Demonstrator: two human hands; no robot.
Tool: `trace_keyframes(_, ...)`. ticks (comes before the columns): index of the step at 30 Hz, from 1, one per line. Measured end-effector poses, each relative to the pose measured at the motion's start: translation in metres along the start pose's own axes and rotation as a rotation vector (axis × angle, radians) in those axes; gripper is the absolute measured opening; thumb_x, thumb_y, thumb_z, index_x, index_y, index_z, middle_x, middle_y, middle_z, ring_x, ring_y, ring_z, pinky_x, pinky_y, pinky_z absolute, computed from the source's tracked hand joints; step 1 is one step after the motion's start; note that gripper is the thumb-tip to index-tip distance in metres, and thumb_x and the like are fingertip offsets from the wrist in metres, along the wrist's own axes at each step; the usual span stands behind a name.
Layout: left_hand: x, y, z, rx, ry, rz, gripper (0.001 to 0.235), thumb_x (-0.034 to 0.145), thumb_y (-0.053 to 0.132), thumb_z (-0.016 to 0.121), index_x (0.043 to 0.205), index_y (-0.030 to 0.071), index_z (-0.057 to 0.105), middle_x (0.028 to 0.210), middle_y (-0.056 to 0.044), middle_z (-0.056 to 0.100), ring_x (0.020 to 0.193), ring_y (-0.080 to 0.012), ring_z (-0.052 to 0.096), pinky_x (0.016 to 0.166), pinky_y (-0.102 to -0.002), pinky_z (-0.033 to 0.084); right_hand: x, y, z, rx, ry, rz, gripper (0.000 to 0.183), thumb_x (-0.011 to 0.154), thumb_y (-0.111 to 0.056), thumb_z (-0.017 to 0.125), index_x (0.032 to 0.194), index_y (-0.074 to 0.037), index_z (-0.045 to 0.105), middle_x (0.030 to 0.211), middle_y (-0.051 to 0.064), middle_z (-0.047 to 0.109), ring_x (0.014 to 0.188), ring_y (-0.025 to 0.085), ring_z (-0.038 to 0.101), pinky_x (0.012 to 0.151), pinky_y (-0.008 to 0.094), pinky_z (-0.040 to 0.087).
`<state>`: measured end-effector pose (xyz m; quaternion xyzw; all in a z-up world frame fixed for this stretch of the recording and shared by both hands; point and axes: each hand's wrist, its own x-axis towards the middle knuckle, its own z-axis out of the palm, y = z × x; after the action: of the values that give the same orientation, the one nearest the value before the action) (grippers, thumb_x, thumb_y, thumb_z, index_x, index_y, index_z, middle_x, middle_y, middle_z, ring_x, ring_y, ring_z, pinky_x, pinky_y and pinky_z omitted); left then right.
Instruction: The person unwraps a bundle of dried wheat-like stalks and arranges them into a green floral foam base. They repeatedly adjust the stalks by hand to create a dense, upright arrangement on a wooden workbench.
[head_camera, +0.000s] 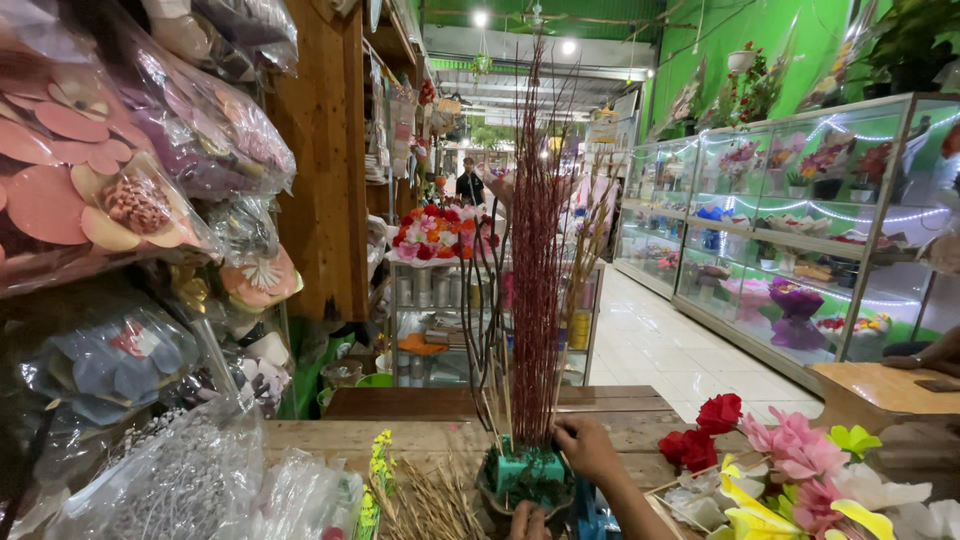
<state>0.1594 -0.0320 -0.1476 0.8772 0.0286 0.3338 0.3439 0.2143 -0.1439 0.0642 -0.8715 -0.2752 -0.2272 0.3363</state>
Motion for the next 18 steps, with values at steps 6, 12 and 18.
trace_keyframes(6,0.01,-0.005,0.023,0.091,0.04,0.062,0.04,0.107,0.044,0.046,0.119,0.018,0.075,0.138,-0.002,0.064,0.116,-0.0238,0.064,0.11,-0.041,0.05,0.002,-0.022,-0.011,0.071,-0.072,0.283,0.027,0.096,-0.033,0.069,0.097,-0.016,0.09,0.093,-0.003,0.089,0.086,0.01,0.078,0.081,0.03,0.054)
trace_keyframes(12,0.019,-0.008,0.025,-0.115,0.046,0.1,0.03,0.105,0.041,0.048,0.096,0.02,0.067,0.098,-0.001,0.06,0.083,-0.0243,0.058,0.086,-0.037,0.05,-0.003,-0.062,-0.037,0.236,-0.096,0.279,0.027,0.103,-0.019,0.066,0.085,-0.01,0.084,0.07,0.0,0.072,0.065,0.011,0.06,0.066,0.03,0.047)
trace_keyframes(18,-0.011,0.047,-0.053,-0.017,0.018,-0.083,0.036,0.086,0.016,0.058,0.115,0.026,0.076,0.127,0.01,0.062,0.08,-0.0235,0.07,0.076,-0.035,0.056,-0.001,-0.055,-0.031,0.127,-0.08,0.217,0.03,0.099,-0.022,0.064,0.076,-0.012,0.081,0.072,0.0,0.079,0.068,0.012,0.073,0.066,0.03,0.055)
